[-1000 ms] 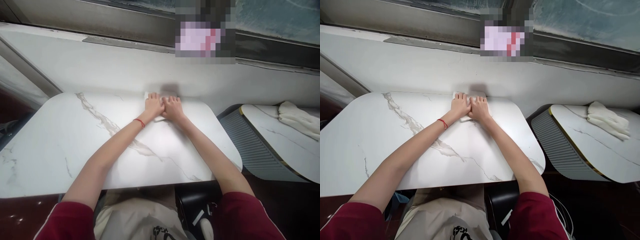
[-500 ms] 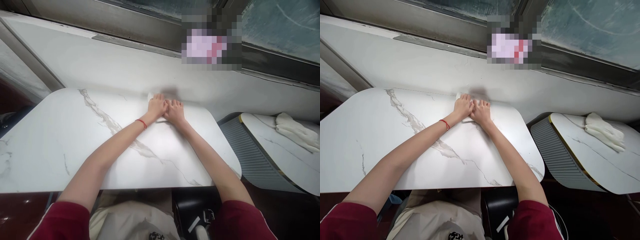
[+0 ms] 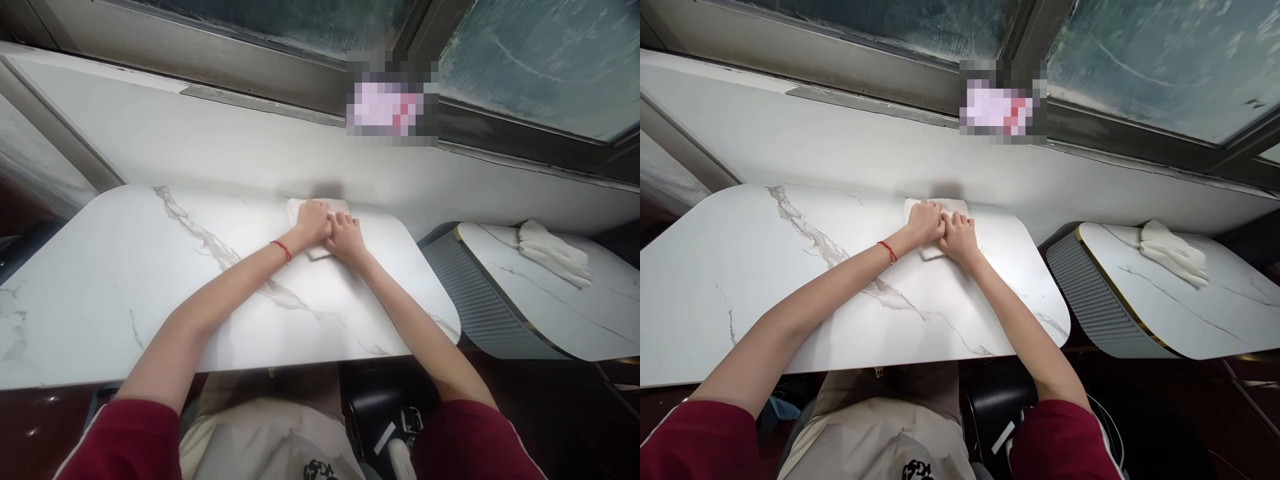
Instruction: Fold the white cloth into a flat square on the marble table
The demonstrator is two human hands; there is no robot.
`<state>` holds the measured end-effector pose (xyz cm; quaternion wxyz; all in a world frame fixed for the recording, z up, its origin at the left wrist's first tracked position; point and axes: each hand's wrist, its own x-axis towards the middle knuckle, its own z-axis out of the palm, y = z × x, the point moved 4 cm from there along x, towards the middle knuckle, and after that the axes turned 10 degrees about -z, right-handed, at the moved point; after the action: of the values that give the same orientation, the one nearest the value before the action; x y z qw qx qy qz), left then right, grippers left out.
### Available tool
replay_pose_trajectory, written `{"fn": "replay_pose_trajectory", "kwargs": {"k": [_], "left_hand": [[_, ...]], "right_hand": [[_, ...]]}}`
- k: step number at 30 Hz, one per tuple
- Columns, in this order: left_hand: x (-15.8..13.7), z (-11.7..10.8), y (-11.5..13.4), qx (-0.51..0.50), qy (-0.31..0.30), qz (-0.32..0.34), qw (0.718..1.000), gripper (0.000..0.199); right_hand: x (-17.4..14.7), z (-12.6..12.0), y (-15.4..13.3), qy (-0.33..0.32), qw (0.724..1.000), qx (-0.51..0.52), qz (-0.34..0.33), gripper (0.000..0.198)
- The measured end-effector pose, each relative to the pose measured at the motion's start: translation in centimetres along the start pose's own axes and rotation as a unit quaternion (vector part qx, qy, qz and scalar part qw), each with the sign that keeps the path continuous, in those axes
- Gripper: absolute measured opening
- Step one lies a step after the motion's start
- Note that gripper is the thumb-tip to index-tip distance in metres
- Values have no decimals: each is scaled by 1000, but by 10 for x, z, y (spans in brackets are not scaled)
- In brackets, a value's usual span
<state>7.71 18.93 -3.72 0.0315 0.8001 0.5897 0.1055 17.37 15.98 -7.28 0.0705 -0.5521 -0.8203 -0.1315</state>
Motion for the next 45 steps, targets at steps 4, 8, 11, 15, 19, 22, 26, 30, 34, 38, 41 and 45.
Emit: {"fn": "replay_pose_trajectory", "kwargs": {"k": [4,8,11,15,19,22,26,30,34,38,41,45], "left_hand": [[-27,-5,35,12,-88,51,995,24],[-80,2,81,24,-130,171,976,19],[-130,5,109,63,-43,241,967,29],[-185,21,133,77,40,355,931,32],[-195,45,150,133,131,385,904,39],[-174,58,164,138,124,361,914,47],[-124,64,170,91,65,319,941,54],[-76,68,160,31,43,305,951,58],[-37,72,141,11,37,246,968,58],[-3,71,116,-16,11,195,981,60],[19,68,91,-27,-9,156,987,61],[34,61,62,-16,-15,119,993,61]], "right_hand": [[-53,-13,-1,-31,999,-40,-5,43],[-130,-30,-5,-9,997,-82,10,37],[-191,-43,-11,48,993,-107,15,46],[-248,-50,-4,60,986,-143,56,48],[-266,-46,21,83,981,-146,95,51],[-258,-35,48,78,985,-113,101,50],[-231,-11,92,64,990,-25,125,53],[-189,14,131,58,988,48,133,57],[-136,30,149,28,990,78,112,58],[-81,40,148,19,991,78,107,61],[-44,47,139,28,991,73,107,61],[-13,53,123,39,992,56,109,60]]}}
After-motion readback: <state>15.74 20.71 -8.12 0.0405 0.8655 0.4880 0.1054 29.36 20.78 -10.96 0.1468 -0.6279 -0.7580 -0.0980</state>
